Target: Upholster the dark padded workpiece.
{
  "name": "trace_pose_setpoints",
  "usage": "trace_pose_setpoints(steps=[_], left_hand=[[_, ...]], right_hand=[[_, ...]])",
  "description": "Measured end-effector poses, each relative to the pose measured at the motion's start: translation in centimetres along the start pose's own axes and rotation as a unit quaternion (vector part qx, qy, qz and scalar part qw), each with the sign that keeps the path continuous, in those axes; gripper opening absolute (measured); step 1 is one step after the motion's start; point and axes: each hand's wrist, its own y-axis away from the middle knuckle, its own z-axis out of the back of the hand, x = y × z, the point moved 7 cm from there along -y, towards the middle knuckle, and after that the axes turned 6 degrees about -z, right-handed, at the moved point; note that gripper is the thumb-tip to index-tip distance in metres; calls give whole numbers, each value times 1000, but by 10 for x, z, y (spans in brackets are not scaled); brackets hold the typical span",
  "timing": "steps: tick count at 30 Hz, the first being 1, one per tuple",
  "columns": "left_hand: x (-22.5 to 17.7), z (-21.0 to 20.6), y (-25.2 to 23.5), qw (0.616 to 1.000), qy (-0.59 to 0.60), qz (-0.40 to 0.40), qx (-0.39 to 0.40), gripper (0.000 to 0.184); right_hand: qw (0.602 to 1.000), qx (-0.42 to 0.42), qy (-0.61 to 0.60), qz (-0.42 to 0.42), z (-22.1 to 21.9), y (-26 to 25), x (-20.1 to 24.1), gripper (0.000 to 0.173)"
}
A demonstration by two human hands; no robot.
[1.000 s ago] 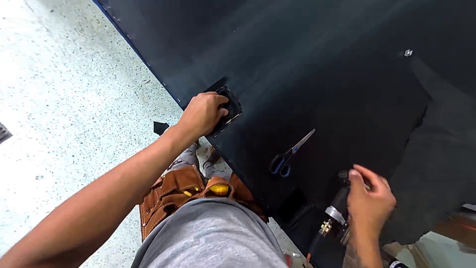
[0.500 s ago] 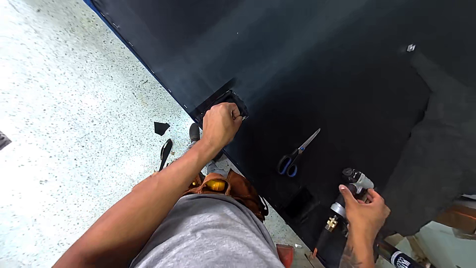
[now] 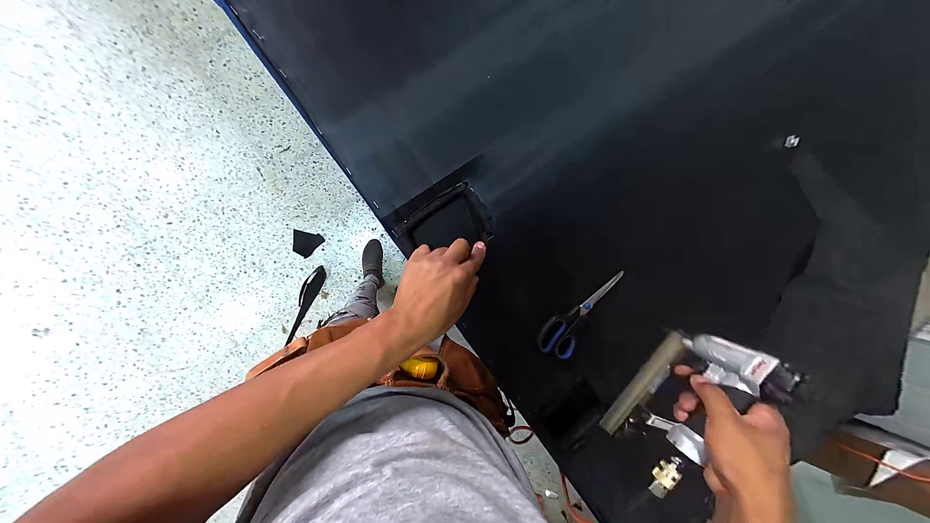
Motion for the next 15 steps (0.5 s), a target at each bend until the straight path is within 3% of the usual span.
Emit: trace_pose_setpoints(steps=[3,7,11,15], left_hand=[[-2,-1,3,999,-24,-4,46,49],[4,-1,4,998,-3,-6,56,49],[7,4,6,998,38,-2,56,51],[9,4,8,997,64,-8,47,46]], right_hand=[[979,134,86,130,-64,27,94,32],[908,228,257,239,-161,58,181,26],[841,264,353,315,-222,74,215,24],[807,269,408,332,-237,75,208,29]])
